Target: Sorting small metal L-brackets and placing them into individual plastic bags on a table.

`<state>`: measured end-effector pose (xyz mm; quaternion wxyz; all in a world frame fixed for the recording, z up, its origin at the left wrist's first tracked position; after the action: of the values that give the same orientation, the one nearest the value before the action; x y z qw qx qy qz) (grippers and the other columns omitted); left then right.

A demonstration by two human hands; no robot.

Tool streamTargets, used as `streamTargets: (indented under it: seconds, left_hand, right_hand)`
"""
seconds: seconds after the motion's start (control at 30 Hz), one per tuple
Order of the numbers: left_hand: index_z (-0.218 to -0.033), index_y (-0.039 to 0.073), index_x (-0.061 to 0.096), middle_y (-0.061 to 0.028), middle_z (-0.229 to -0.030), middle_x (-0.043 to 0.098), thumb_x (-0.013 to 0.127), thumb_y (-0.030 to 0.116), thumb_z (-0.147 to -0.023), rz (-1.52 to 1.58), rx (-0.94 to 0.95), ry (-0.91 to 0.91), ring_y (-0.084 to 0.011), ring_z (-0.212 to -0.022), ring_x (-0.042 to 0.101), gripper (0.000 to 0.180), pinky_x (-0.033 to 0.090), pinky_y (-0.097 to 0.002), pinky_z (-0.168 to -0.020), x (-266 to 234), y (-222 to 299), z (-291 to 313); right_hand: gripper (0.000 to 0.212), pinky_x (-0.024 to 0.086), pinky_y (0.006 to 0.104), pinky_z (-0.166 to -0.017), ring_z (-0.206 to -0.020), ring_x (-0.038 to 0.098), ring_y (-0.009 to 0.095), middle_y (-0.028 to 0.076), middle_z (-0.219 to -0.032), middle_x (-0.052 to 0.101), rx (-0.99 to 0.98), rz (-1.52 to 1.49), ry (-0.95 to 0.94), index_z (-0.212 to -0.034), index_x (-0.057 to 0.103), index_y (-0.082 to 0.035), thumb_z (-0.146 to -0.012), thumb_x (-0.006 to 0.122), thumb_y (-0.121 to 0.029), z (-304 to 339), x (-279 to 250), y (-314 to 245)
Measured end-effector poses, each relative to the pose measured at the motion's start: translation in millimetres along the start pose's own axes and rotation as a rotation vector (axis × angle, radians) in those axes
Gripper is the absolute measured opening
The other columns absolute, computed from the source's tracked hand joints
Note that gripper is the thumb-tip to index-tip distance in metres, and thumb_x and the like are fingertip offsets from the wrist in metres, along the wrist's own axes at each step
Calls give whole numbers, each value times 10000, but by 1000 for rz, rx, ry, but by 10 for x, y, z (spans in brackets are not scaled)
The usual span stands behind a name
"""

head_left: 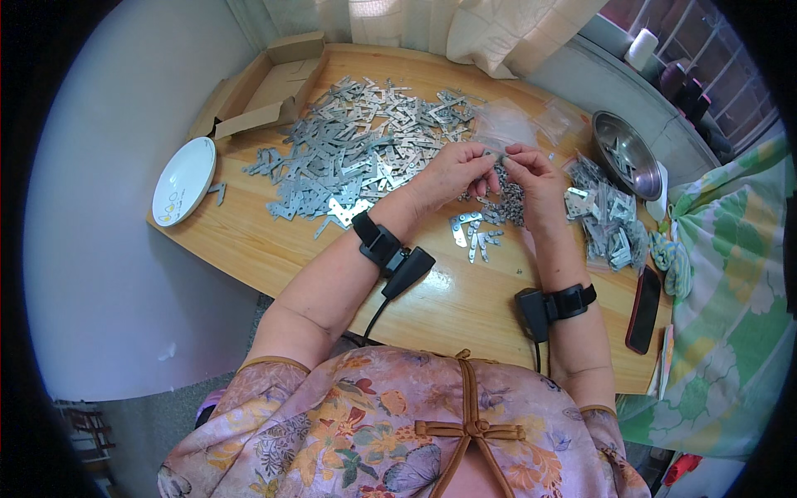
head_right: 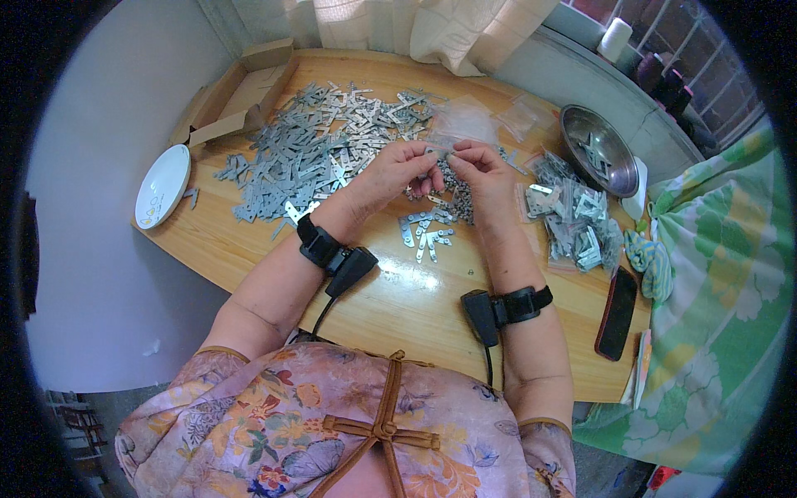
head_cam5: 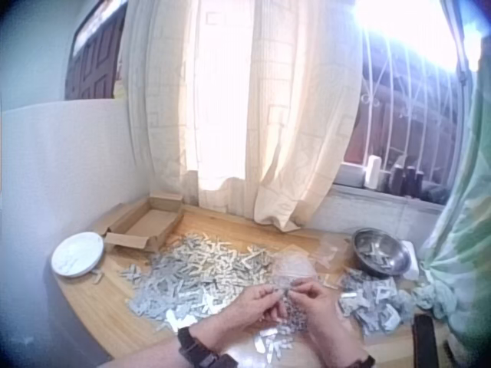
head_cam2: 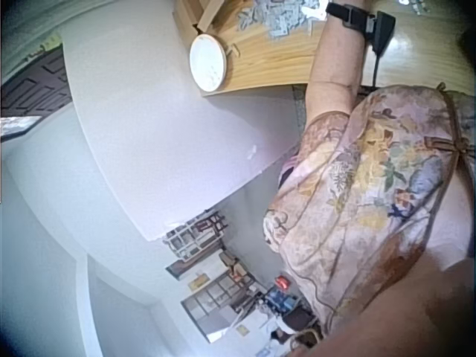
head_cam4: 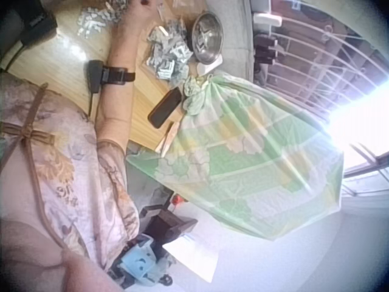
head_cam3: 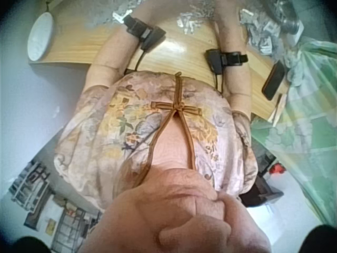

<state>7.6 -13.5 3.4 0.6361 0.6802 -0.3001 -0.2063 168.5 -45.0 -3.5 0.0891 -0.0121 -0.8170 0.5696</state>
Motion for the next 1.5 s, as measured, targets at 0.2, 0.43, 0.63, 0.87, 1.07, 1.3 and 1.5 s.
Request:
streamTargets:
  seconds: [0.2, 0.43, 0.63, 0.87, 1.07, 1.3, 1.5]
  left_hand:
    - [-1104, 26, 531, -25, -768, 615, 439, 183, -898, -2, 48, -69, -59, -623, 546, 275, 431, -172, -537, 7, 1, -7]
    - [-1198, 62, 494, -41, -877, 632, 477, 189, -886, -5, 73, -89, -69, -726, 563, 338, 457, -186, -603, 74, 70, 24]
    - [-1209, 105, 501, -6, -933, 622, 523, 181, -866, 20, 83, -47, -48, -727, 535, 352, 443, -179, -634, 102, 29, 24]
    - [-1188, 127, 527, 16, -821, 603, 552, 172, -848, -267, 306, 66, -61, -757, 475, 344, 400, -204, -703, 67, -15, 3]
    - [-1163, 108, 545, -58, -901, 586, 567, 178, -823, -653, 473, 122, -165, -832, 493, 348, 390, -283, -794, 33, -30, -45]
    - [-1175, 105, 533, -93, -992, 553, 560, 182, -825, -573, 431, 114, -196, -909, 491, 360, 372, -294, -851, 157, 83, 15]
    - [-1197, 95, 511, -84, -990, 552, 553, 179, -832, -573, 475, 123, -200, -955, 472, 377, 366, -301, -865, 90, -49, -32]
  right_hand:
    - [135, 460, 237, -632, -710, 559, 134, 43, -826, 592, 217, -310, -86, -852, 585, -30, -734, 651, -27, -37, -93, 76]
    - [144, 473, 251, -644, -728, 567, 146, 49, -824, 583, 300, -474, -73, -898, 559, -37, -768, 619, -26, -30, -61, 36]
    - [115, 477, 242, -649, -743, 563, 136, 36, -822, 572, 273, -504, -29, -865, 553, -64, -775, 623, -49, -28, -31, 39]
    - [89, 453, 216, -608, -698, 542, 98, 17, -791, 566, 163, -262, -29, -840, 553, -67, -793, 617, -108, -27, 9, -17]
    - [103, 441, 211, -570, -630, 524, 78, 8, -727, 566, 28, 14, 12, -825, 544, -46, -801, 614, -118, -28, -2, -12]
    - [92, 417, 203, -532, -612, 515, 79, 19, -721, 562, -19, -100, 101, -789, 531, -42, -808, 604, -96, 26, 88, -5]
    - [92, 441, 210, -559, -619, 519, 87, 34, -738, 568, 53, -333, 37, -794, 531, -41, -820, 591, -105, 12, 83, 6]
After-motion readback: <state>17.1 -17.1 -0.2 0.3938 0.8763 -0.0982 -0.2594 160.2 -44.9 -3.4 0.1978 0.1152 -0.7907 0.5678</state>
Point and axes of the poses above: each hand's wrist, its own z-axis away from the middle knuckle, its own x-axis out of the palm, y = z × x, the point moved 1 cm from there along -z, towards the middle knuckle
